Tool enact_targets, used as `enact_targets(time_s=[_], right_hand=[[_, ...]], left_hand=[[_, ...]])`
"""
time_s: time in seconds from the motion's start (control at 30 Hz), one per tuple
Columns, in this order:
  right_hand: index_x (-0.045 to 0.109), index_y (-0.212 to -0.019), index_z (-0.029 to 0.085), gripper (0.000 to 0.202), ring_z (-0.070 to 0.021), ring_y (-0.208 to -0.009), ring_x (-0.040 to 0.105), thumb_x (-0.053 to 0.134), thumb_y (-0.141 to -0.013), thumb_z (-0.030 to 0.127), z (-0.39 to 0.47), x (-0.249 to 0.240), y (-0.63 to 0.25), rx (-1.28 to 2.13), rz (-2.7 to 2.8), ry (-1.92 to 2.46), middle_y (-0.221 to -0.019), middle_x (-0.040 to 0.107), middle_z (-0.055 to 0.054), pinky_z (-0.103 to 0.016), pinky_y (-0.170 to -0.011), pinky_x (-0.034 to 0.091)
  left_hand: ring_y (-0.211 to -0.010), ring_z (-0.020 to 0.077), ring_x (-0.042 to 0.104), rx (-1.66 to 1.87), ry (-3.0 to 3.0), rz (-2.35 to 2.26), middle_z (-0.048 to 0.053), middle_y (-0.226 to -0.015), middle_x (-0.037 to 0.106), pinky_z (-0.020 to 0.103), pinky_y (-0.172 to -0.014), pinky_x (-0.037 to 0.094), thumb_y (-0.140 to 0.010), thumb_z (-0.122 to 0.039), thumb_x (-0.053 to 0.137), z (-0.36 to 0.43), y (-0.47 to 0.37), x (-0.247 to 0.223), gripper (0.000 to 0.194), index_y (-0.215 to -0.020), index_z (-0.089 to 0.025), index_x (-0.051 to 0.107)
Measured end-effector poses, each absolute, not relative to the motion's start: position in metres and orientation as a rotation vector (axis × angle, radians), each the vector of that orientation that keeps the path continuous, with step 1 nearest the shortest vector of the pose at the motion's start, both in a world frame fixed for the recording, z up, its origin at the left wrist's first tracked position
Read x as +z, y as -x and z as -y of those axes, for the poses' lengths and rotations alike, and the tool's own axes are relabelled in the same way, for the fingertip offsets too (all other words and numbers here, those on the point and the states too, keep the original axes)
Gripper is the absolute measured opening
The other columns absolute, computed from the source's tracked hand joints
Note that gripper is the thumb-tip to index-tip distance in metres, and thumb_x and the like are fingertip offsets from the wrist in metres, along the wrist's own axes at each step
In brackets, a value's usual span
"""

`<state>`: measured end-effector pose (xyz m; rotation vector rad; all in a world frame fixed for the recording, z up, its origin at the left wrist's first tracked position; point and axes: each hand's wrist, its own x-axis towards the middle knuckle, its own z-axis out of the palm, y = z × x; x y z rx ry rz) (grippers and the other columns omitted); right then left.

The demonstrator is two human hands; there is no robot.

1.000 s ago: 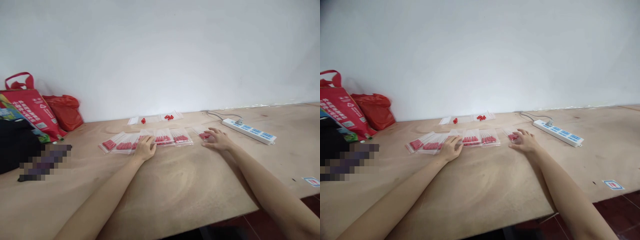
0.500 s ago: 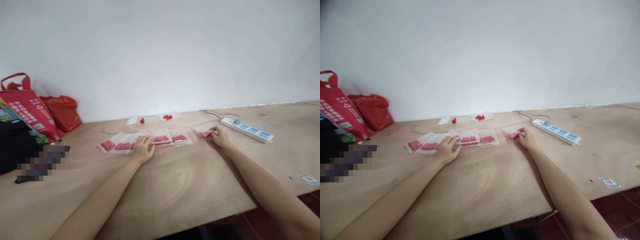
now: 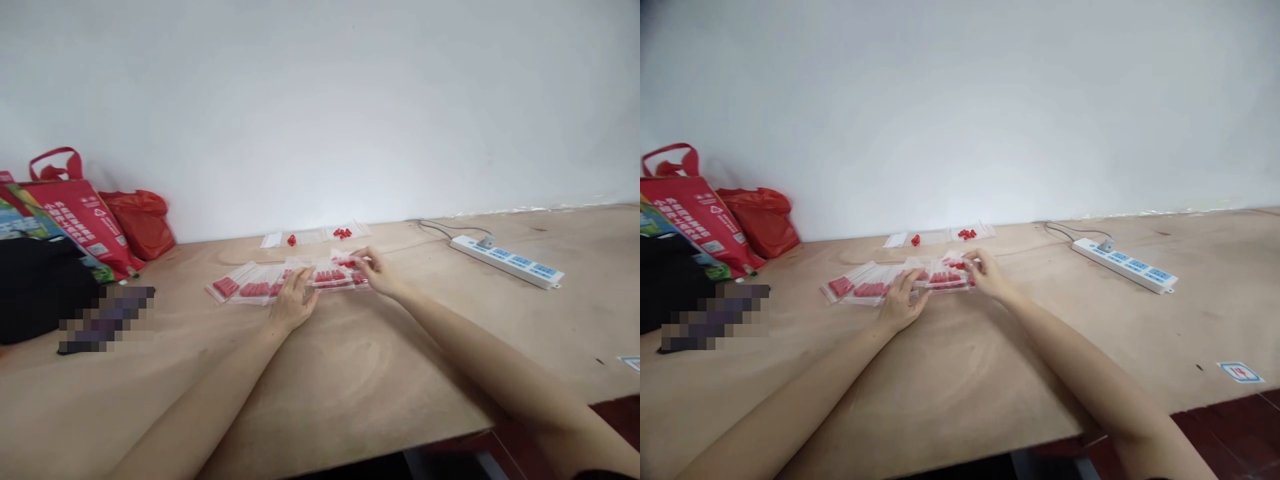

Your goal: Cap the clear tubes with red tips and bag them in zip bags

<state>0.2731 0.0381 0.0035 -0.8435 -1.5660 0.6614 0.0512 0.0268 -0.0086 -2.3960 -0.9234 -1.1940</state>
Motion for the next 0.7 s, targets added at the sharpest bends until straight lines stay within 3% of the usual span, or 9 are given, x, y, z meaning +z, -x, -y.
enact_targets(time_s=[0.1,0.23,0.37,0.5,0.7], right_hand=[[0.050,-0.080,0.018,0.023,-0.0169,-0.085,0.057,0.044,-0.081,0.041,-0.042,-0.007,-0.246,0.588,1.764,0.769,-0.088,0.059,-0.007,-0.035,-0.077,0.046],[0.051,-0.092,0.018,0.018,-0.0173,-0.091,0.055,0.048,-0.081,0.032,-0.038,-0.018,-0.237,0.492,1.898,0.759,-0.095,0.058,-0.008,-0.035,-0.081,0.044],[0.051,-0.102,0.018,0.034,-0.0194,-0.094,0.054,0.061,-0.071,0.027,-0.031,-0.023,-0.246,0.254,1.954,0.755,-0.100,0.056,-0.009,-0.034,-0.080,0.045],[0.056,-0.092,0.021,0.014,-0.0160,-0.080,0.057,0.048,-0.080,0.018,-0.030,-0.026,-0.252,-0.006,1.922,0.740,-0.086,0.059,-0.006,-0.030,-0.073,0.047],[0.058,-0.091,0.021,0.021,-0.0147,-0.076,0.058,0.040,-0.084,0.014,-0.033,-0.029,-0.255,-0.236,1.972,0.752,-0.082,0.060,-0.006,-0.026,-0.065,0.047]], left_hand=[[-0.098,0.0235,0.052,-1.207,2.375,0.843,0.013,-0.104,0.054,0.037,-0.085,0.045,-0.079,-0.023,0.053,-0.030,-0.047,-0.008,0.037,-0.114,-0.014,0.046],[-0.078,0.0171,0.059,-1.129,2.416,0.702,0.007,-0.084,0.062,0.029,-0.071,0.051,-0.084,-0.017,0.046,-0.040,-0.039,-0.012,0.014,-0.091,-0.016,0.059],[-0.075,0.0143,0.061,-1.177,2.405,0.697,0.005,-0.082,0.063,0.027,-0.068,0.051,-0.086,-0.018,0.045,-0.047,-0.036,-0.015,0.016,-0.087,-0.017,0.061],[-0.074,0.0130,0.061,-1.226,2.415,0.658,0.005,-0.082,0.064,0.025,-0.068,0.052,-0.086,-0.019,0.045,-0.046,-0.037,-0.012,0.016,-0.087,-0.017,0.061],[-0.077,0.0132,0.062,-1.228,2.385,0.654,0.006,-0.083,0.064,0.024,-0.069,0.052,-0.086,-0.017,0.044,-0.041,-0.033,-0.008,0.016,-0.085,-0.015,0.059]])
